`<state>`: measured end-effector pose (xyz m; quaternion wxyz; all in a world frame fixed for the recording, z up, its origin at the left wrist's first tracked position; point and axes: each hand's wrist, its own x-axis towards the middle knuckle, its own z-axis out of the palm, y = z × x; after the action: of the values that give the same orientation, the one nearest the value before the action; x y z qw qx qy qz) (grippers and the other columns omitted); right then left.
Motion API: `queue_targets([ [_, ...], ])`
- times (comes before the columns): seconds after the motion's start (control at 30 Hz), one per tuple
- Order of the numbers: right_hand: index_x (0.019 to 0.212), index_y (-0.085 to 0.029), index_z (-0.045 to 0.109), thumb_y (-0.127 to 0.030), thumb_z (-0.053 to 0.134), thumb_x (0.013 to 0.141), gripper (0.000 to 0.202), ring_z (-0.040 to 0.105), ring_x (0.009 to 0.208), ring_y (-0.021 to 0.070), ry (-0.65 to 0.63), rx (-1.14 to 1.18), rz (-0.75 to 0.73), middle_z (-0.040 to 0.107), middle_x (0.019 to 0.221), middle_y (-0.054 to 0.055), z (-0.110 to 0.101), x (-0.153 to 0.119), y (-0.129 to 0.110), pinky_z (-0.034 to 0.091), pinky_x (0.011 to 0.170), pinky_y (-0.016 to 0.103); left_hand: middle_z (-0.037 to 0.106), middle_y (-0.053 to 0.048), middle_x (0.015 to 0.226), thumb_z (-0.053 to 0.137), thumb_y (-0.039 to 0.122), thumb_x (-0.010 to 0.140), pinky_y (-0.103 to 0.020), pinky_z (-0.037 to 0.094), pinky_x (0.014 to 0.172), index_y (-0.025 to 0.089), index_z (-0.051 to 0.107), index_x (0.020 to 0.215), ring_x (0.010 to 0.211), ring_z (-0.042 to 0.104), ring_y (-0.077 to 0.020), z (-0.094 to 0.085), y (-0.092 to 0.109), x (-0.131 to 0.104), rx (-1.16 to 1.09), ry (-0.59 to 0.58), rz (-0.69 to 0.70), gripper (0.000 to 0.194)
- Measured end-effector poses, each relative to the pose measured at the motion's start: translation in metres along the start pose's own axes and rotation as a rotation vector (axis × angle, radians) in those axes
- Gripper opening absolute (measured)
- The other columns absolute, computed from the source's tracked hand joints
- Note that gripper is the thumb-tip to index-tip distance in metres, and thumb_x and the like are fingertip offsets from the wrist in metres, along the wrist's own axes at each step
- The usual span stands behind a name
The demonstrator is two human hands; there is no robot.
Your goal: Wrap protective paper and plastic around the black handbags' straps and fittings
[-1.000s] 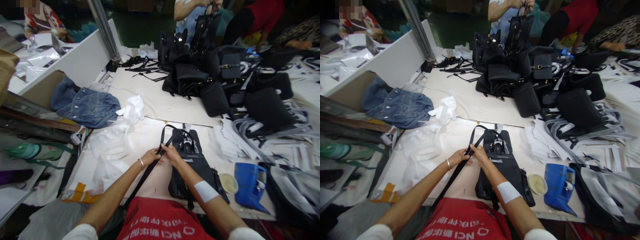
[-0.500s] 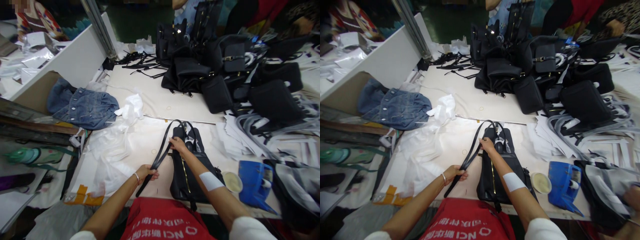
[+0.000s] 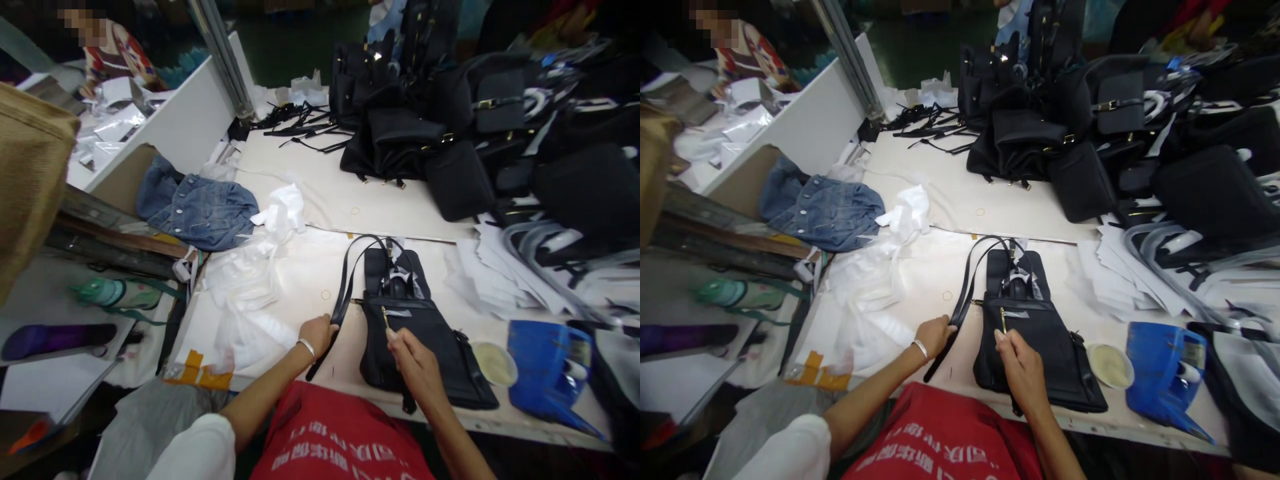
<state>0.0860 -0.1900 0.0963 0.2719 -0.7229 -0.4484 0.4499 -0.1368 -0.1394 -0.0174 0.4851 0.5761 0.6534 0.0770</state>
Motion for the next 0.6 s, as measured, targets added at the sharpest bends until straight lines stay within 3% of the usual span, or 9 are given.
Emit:
queue_targets([
  [0.13, 0.057, -0.021, 0.042, -0.054, 0.037, 0.087, 0.045, 0.041, 0.045, 0.0122, -0.104, 0.127, 0.040, 0.041, 0.047, -0.003, 0.004, -0.020, -0.001, 0.032, 0.046, 0.023, 0.059, -0.011, 0.106, 0.041, 0.025, 0.088, -0.038, 0.034, 0.094, 0.020, 0.056, 0.103, 0.104, 0.053, -0.0248, -0.041, -0.020, -0.027, 0.162, 0.084, 0.087, 0.021],
  [0.23, 0.060, -0.021, 0.047, -0.051, 0.040, 0.087, 0.041, 0.044, 0.047, 0.0121, -0.253, 0.241, -0.027, 0.047, 0.050, -0.002, 0.013, -0.023, -0.002, 0.035, 0.049, 0.023, 0.054, -0.009, 0.115, 0.048, 0.012, 0.082, -0.038, 0.032, 0.098, 0.021, 0.054, 0.110, 0.111, 0.047, -0.0232, -0.060, -0.039, -0.054, 0.307, 0.132, 0.105, 0.030],
  [0.33, 0.071, -0.020, 0.054, -0.044, 0.048, 0.085, 0.028, 0.050, 0.055, 0.0124, -0.381, 0.383, -0.111, 0.057, 0.063, 0.000, 0.020, -0.020, -0.008, 0.040, 0.055, 0.022, 0.052, -0.006, 0.115, 0.058, 0.006, 0.071, -0.036, 0.035, 0.095, 0.021, 0.054, 0.108, 0.107, 0.047, -0.0214, -0.061, -0.053, -0.068, 0.445, 0.154, 0.107, 0.040],
  [0.43, 0.075, -0.020, 0.055, -0.040, 0.052, 0.083, 0.022, 0.052, 0.056, 0.0126, -0.448, 0.432, -0.118, 0.059, 0.067, 0.001, 0.019, -0.016, -0.012, 0.041, 0.055, 0.023, 0.055, -0.005, 0.097, 0.058, 0.010, 0.073, -0.036, 0.039, 0.088, 0.019, 0.058, 0.088, 0.096, 0.050, -0.0205, -0.058, -0.062, -0.062, 0.468, 0.173, 0.076, 0.018],
  [0.53, 0.072, -0.020, 0.052, -0.042, 0.051, 0.084, 0.025, 0.049, 0.051, 0.0118, -0.454, 0.413, -0.091, 0.055, 0.059, -0.002, 0.012, -0.014, -0.010, 0.038, 0.050, 0.022, 0.053, -0.003, 0.081, 0.056, 0.013, 0.075, -0.035, 0.041, 0.082, 0.018, 0.056, 0.071, 0.086, 0.052, -0.0194, -0.059, -0.067, -0.052, 0.458, 0.171, 0.084, 0.006],
  [0.6, 0.071, -0.021, 0.049, -0.044, 0.049, 0.085, 0.027, 0.047, 0.050, 0.0114, -0.416, 0.395, -0.089, 0.051, 0.055, -0.004, 0.008, -0.018, -0.005, 0.037, 0.050, 0.021, 0.053, -0.003, 0.085, 0.056, 0.012, 0.074, -0.033, 0.041, 0.082, 0.018, 0.056, 0.075, 0.086, 0.052, -0.0182, -0.063, -0.069, -0.050, 0.441, 0.162, 0.117, 0.006],
])
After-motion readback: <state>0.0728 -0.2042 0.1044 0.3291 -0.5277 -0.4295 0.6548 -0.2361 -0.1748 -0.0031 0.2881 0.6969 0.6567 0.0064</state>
